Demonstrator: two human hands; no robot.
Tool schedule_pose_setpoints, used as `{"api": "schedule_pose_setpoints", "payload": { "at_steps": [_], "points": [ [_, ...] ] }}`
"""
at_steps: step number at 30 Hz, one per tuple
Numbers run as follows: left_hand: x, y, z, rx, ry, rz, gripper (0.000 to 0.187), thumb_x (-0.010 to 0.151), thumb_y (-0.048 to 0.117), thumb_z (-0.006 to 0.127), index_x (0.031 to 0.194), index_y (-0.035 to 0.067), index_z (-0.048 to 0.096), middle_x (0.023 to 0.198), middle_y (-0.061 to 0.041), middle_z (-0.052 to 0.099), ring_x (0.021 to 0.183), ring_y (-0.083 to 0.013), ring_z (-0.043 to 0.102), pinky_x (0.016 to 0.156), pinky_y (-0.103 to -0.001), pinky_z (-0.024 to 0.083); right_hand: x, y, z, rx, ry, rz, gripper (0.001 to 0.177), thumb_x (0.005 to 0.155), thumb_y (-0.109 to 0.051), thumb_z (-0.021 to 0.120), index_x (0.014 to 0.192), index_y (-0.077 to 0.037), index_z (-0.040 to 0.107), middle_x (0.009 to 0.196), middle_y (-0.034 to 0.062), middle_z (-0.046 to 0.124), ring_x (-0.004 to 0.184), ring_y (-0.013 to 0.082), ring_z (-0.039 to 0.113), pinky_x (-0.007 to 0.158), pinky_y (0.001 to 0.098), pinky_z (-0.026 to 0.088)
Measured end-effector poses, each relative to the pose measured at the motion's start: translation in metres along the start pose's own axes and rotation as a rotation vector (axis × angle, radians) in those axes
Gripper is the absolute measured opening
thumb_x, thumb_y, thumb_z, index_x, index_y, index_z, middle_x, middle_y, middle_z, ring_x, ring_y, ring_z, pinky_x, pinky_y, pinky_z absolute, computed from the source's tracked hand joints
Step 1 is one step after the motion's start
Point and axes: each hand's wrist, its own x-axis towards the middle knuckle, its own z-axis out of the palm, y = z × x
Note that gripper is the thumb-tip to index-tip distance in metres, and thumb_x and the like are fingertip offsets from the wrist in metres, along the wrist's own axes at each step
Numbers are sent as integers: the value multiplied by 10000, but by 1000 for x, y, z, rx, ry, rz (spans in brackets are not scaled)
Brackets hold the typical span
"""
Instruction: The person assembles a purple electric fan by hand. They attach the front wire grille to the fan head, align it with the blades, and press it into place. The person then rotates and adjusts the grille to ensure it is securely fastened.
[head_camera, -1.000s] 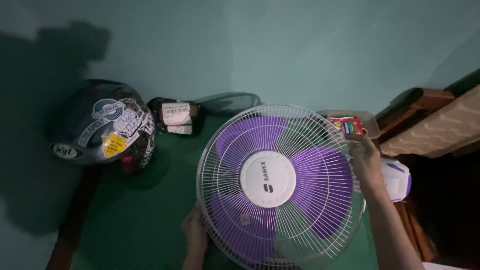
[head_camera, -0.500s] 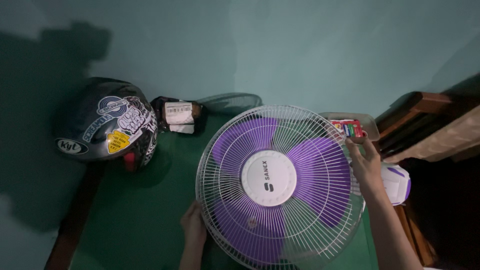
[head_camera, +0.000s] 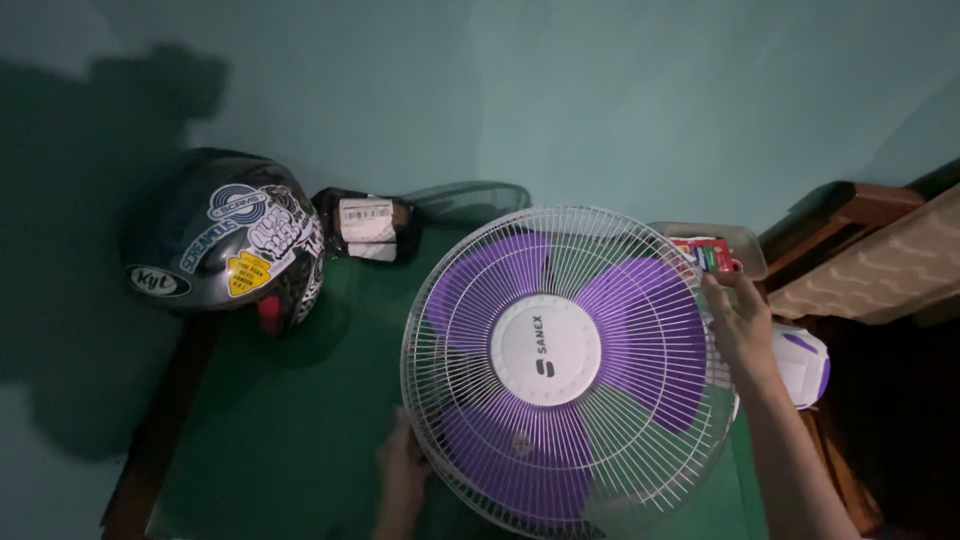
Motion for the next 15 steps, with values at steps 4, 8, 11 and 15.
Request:
{"api": "schedule_pose_setpoints", "payload": {
  "at_steps": [4,8,11,15],
  "points": [
    [-4,-15,-5,105,-128,134,610,908,375,671,1402,25,599,1217,-167,718,1035,-291,711,830,-429,599,-6,1,-11,49,-90,-3,480,992,-366,635,1364,-66,601,1135,131,673,881,180,634,694,319,495],
    [-3,-20,-8,32,-189,195,643,890,392,664,1416,31,582,1268,-148,696,1074,-266,696,846,-418,595,-9,-5,-21,19,-267,-27,794,871,-320,699,1547,4,438,1261,262,657,1141,289,681,942,400,549],
    [-7,-18,-6,42,-186,212,665,906,423,654,1423,13,581,1265,-164,693,1066,-267,697,843,-418,593,-14,-8,-33,-88,-358,-68,907,861,-338,743,1574,48,335,1410,270,570,1270,302,600,1036,424,480],
    [-13,-15,-5,106,-138,185,700,914,456,641,1479,59,528,1287,-153,695,1101,-270,711,890,-417,597,-27,-9,-33,-33,-301,-45,949,829,-398,757,1573,39,362,1345,293,632,1189,318,659,982,422,519]
  ]
}}
